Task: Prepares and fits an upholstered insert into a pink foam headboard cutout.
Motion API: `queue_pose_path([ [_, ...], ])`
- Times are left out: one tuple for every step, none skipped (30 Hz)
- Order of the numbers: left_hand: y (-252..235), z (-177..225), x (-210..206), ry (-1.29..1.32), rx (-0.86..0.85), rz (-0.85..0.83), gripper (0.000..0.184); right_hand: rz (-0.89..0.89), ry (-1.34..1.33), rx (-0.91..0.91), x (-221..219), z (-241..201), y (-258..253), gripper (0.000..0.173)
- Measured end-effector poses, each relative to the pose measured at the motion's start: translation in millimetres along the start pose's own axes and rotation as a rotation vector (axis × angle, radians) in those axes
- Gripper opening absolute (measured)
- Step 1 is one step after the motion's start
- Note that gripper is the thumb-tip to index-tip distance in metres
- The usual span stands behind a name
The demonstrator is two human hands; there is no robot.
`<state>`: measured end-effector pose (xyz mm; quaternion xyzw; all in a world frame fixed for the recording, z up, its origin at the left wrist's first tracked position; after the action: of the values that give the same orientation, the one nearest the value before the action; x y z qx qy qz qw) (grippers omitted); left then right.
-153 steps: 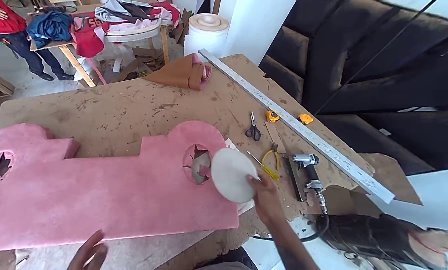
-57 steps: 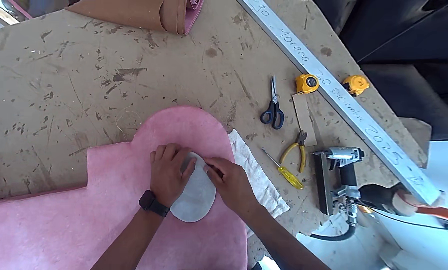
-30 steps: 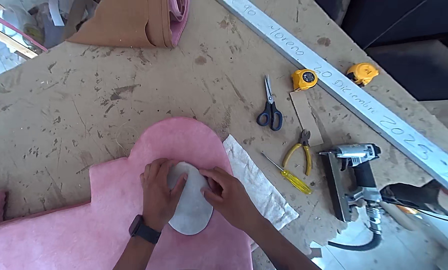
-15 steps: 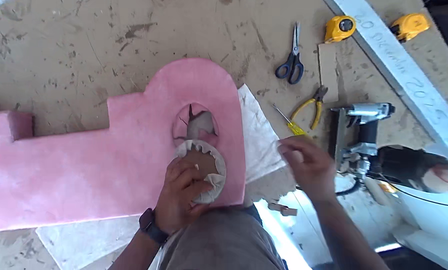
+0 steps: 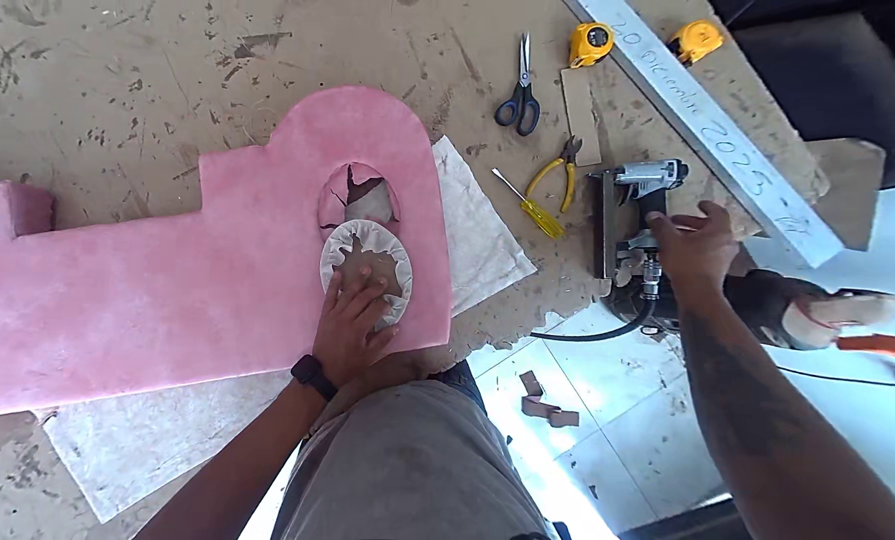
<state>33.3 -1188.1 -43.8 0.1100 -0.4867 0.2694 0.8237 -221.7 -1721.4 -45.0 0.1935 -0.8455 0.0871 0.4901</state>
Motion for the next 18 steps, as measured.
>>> queue_pose_path([
  [1,0,-1,0.005,-0.002,-0.006,0.033,-0.007,0.020,-0.021,-5,1,-3,0.078],
  [1,-1,-1,0.011,-0.005,-0.009,0.033,-0.021,0.045,-0.028,-9,1,-6,0.074],
  [1,-2,-1,0.022,-0.009,-0.012,0.031,-0.044,0.070,-0.021,-13,-1,-10,0.069],
  [1,-4,-1,0.043,-0.012,-0.010,0.029,-0.075,0.092,-0.005,-16,-5,-14,0.065],
  [1,-7,0,0.077,-0.014,-0.005,0.025,-0.109,0.116,0.002,-20,-7,-17,0.060],
  [1,-8,0,0.100,-0.019,0.000,0.024,-0.137,0.128,-0.004,-22,-5,-21,0.056],
  [1,-9,0,0.107,-0.022,-0.003,0.023,-0.150,0.109,-0.024,-23,-1,-23,0.052],
  [2,-9,0,0.110,-0.021,-0.009,0.023,-0.150,0.057,-0.050,-21,1,-18,0.052],
  [2,-8,0,0.114,-0.017,-0.013,0.023,-0.128,-0.021,-0.070,-13,-2,-7,0.054],
  [0,-9,1,0.113,-0.011,-0.015,0.023,-0.102,-0.129,-0.076,-3,-14,9,0.061],
  [-2,-9,1,0.108,-0.008,-0.014,0.023,-0.079,-0.242,-0.062,6,-28,28,0.068],
  [-1,-8,0,0.090,-0.003,-0.026,0.025,-0.072,-0.339,-0.033,14,-41,53,0.071],
  [1,-7,-2,0.056,0.005,-0.043,0.033,-0.082,-0.408,0.011,21,-53,79,0.072],
  [0,-4,-3,0.012,0.015,-0.043,0.045,-0.089,-0.445,0.069,28,-67,103,0.068],
  [-1,-2,-4,-0.023,0.027,-0.039,0.054,-0.087,-0.465,0.127,34,-83,128,0.060],
  [0,-1,-4,-0.038,0.033,-0.035,0.054,-0.084,-0.460,0.161,37,-95,155,0.045],
  [0,-1,-5,-0.042,0.032,-0.033,0.049,-0.090,-0.446,0.173,36,-104,183,0.033],
  [0,-1,-5,-0.041,0.022,-0.028,0.043,-0.116,-0.441,0.173,31,-112,209,0.028],
])
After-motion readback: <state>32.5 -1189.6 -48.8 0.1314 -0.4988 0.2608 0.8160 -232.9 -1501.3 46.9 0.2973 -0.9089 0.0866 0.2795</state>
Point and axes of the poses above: each hand's wrist, its own y-axis away from the middle knuckle, its own x-axis out of the back of the hand, z = x × y, the point moved 10 cm from there along -y, towards the middle knuckle, and after that the axes turned 5 degrees about x, right-handed, at the moved point
